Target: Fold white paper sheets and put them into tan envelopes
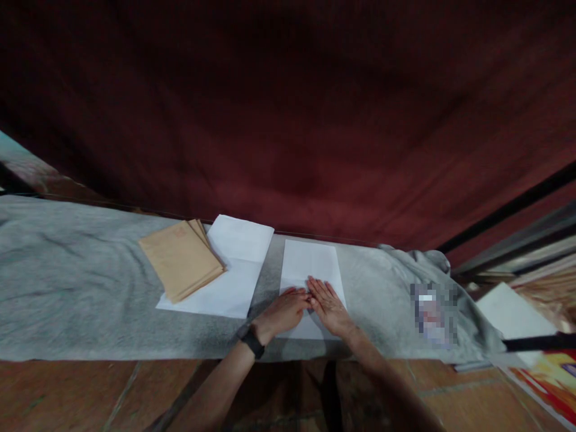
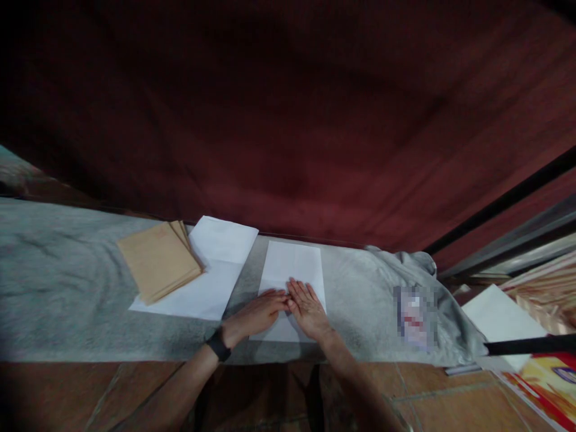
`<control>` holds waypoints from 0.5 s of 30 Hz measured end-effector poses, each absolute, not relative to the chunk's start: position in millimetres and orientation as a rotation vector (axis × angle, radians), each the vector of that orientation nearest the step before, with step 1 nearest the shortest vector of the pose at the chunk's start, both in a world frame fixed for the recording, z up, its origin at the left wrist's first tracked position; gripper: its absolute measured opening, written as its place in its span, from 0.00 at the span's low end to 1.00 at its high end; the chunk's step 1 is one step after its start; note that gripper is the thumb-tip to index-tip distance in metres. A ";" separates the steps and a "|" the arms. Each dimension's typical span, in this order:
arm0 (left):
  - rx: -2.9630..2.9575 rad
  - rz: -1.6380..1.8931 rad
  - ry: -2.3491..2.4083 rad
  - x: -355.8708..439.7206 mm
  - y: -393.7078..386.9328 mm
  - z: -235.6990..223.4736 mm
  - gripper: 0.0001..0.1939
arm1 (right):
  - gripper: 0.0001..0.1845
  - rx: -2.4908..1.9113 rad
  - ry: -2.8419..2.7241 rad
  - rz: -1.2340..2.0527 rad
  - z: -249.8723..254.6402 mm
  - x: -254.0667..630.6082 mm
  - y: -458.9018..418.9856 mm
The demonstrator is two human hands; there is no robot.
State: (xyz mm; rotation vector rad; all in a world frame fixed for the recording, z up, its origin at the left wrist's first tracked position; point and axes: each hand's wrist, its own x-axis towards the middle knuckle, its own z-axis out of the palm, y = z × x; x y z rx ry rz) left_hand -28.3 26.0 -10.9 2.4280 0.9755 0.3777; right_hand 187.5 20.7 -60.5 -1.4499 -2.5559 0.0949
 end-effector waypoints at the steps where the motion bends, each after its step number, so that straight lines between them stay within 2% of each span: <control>1: 2.402 0.393 1.013 -28.9 28.5 -7.3 0.22 | 0.29 -1.428 -2.568 0.071 -60.0 187.2 16.3; 6: 2.342 0.512 1.311 -21.3 37.5 -2.7 0.17 | 0.30 -1.311 -2.565 -0.032 -57.9 183.5 -3.0; 9: 2.415 0.624 1.342 -12.1 41.4 -13.3 0.20 | 0.28 -1.267 -2.510 -0.042 -58.2 174.9 -9.8; 15: 2.506 0.431 1.313 4.8 44.5 -34.3 0.29 | 0.25 -1.102 -2.516 0.133 -54.9 143.4 -21.2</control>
